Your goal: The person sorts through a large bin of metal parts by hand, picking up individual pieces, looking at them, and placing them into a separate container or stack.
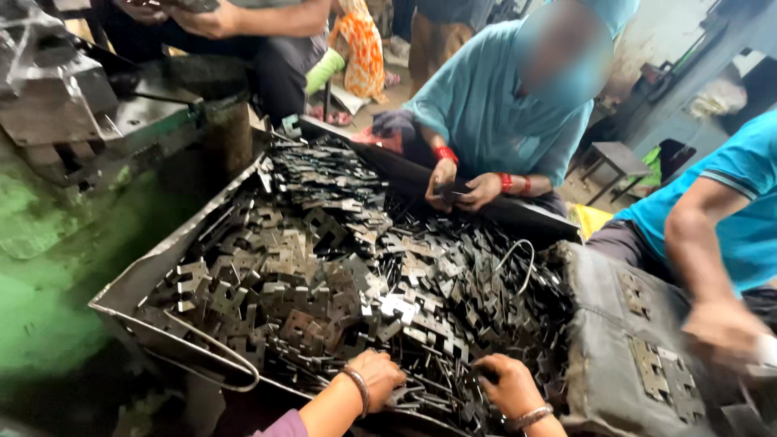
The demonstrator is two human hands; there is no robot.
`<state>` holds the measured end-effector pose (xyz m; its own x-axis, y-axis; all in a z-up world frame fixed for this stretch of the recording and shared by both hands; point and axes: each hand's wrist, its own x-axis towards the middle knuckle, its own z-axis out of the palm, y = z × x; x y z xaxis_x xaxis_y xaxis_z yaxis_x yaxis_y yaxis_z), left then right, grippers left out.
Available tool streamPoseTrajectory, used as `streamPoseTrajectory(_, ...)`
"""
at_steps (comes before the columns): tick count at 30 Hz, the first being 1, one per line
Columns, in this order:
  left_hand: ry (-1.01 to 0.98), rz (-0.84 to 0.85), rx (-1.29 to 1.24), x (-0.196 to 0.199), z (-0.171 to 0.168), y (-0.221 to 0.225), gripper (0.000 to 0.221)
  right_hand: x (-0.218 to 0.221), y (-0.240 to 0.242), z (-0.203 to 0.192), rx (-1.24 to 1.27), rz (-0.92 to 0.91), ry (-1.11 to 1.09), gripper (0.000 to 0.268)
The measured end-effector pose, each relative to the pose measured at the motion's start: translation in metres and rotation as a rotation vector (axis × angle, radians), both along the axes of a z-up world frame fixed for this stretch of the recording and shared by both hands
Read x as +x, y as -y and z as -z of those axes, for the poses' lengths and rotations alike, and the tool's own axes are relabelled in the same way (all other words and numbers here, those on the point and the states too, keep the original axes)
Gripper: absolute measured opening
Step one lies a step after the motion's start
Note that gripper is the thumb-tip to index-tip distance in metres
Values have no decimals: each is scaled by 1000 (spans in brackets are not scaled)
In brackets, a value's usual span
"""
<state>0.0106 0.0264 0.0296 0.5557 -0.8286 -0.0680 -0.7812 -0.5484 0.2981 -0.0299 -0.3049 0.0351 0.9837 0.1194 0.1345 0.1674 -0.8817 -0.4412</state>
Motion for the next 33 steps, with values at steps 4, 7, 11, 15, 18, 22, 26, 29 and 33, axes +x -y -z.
streamPoseTrajectory(4, -309, -388, -376, -2, -21, -12, 33, 7, 23, -6, 310, 216, -48, 34)
streamPoseTrajectory(7, -373, -485, -1019, 6, -13, -18, 49, 13, 33, -17, 819, 431, -125, 59)
streamPoseTrajectory(11, -1188, -483, -1900, 14, 22, -15, 18, 10, 0, -21, 1204, 439, -308, 53)
streamPoseTrajectory(15, -1717, -558, -2134, -1, 46, 4, 25, -18, -68, -18, 1158, 163, -90, 50)
streamPoseTrajectory(18, -1714, -471, -2065, -22, 52, 34, 25, -39, -123, -26, 610, -6, 16, 51)
streamPoseTrajectory(22, -1740, -841, -1954, -34, 55, 64, 25, -49, -140, -25, 232, -490, 106, 72)
streamPoseTrajectory(26, -1528, -800, -1483, -41, 13, 55, 40, -22, -105, 1, 778, -69, -94, 55)
streamPoseTrajectory(29, -1149, -612, -1131, -16, -21, 17, 47, -12, -77, 18, 1372, 303, -418, 52)
streamPoseTrajectory(33, 73, -1023, -781, 38, -26, -64, 45, -15, -72, 14, 1676, 495, -548, 56)
